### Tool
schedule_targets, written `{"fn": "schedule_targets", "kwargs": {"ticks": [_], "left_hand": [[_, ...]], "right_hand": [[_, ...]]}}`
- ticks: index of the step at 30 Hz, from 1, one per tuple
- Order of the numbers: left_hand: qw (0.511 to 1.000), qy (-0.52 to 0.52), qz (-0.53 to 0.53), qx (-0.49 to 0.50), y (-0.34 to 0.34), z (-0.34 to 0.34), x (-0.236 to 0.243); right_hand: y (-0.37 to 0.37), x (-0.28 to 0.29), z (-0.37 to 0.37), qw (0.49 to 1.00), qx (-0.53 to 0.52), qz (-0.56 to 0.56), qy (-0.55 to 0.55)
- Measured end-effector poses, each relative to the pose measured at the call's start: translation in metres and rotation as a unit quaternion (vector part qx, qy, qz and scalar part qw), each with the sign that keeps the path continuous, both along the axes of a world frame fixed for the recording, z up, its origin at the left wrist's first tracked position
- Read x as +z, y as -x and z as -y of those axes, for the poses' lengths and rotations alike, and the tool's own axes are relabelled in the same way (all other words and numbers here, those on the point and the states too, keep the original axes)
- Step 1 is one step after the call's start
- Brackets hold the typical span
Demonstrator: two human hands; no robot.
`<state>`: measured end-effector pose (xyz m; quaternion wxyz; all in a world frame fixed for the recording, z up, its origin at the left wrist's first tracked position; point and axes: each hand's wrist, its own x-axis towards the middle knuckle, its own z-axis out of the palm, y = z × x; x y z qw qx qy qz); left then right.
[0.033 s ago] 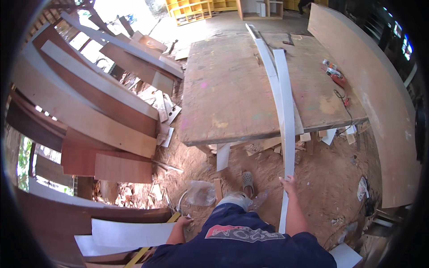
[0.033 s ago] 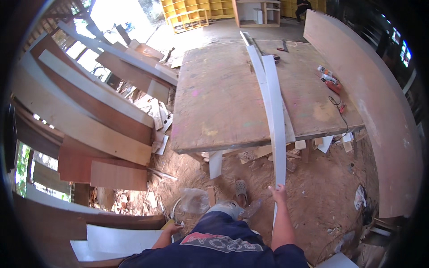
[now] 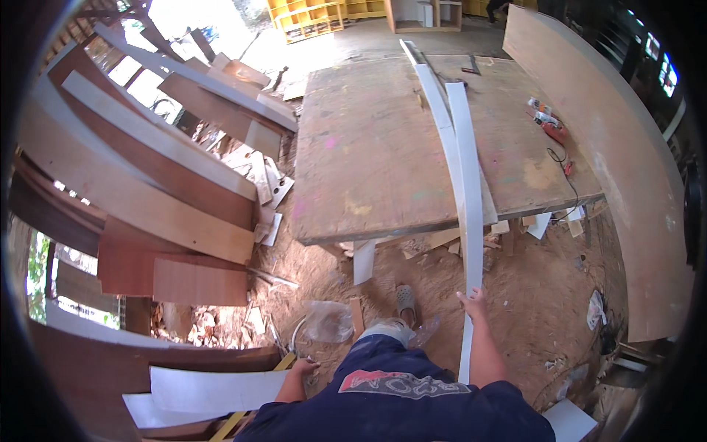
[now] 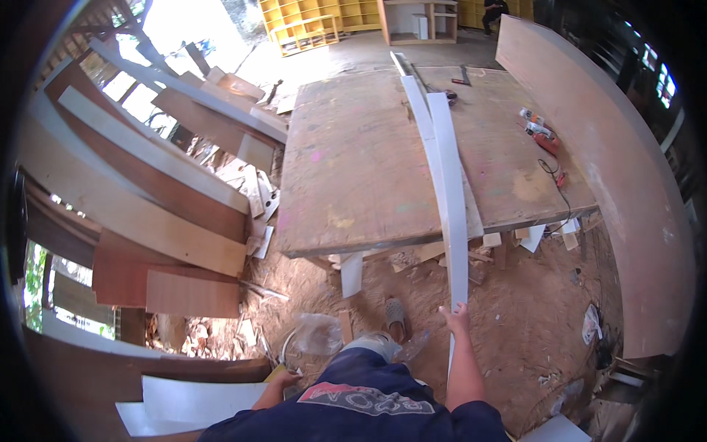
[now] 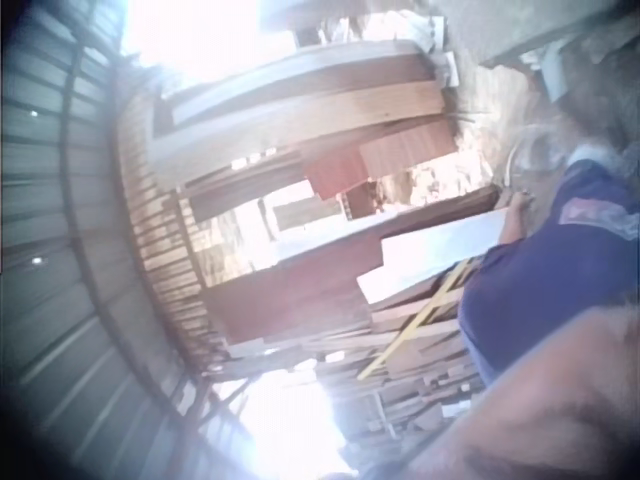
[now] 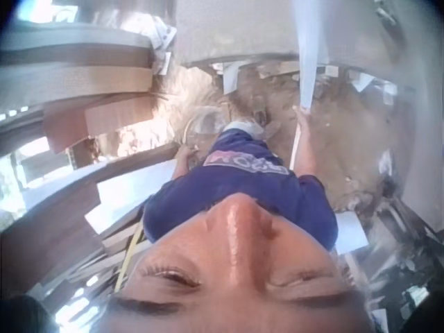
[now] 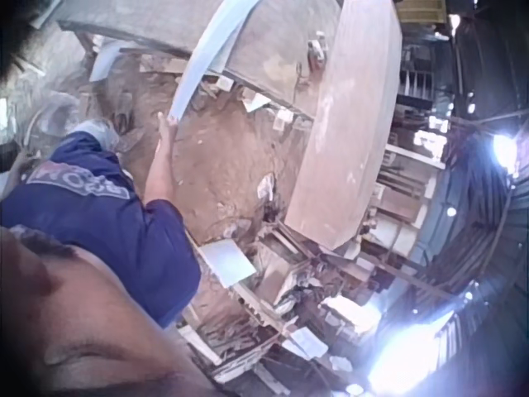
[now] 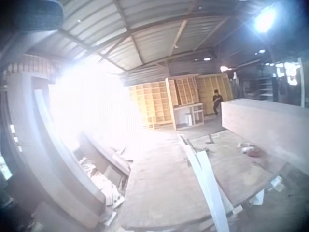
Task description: The person fits a thin wood strip along the edge of a curved wooden structure, marks it using a square and a pencil, and then saws the strip using a hand saw.
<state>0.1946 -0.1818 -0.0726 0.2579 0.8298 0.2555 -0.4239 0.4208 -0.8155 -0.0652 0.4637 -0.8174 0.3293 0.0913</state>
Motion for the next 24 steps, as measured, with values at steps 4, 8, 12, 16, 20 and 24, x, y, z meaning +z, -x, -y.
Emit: {"fn": "schedule_targets", "kwargs": {"ticks": [4,8,12,16,20,24], "left_hand": [[0.999,0.04,-0.028,0.016,-0.103,0.036,-0.028],[0.987,0.073,0.133,-0.052,-0.209,0.075,-0.02],[0.968,0.111,0.224,-0.016,-0.306,0.106,0.035],[0.961,0.078,0.265,-0.012,-0.359,0.142,0.085],[0.955,0.123,0.267,-0.042,-0.365,0.197,0.116],[0.934,0.212,0.28,-0.061,-0.363,0.266,0.098]], "right_hand": [[-0.061,0.014,0.015,0.999,0.002,-0.013,0.052],[-0.124,0.02,0.017,0.989,0.029,-0.024,0.141],[-0.147,-0.006,0.011,0.985,0.014,-0.041,0.166],[-0.141,-0.044,0.015,0.988,-0.019,0.012,0.153],[-0.128,-0.026,0.02,0.992,0.002,0.056,0.111],[-0.111,-0.005,0.039,0.989,0.027,0.136,0.06]]}}
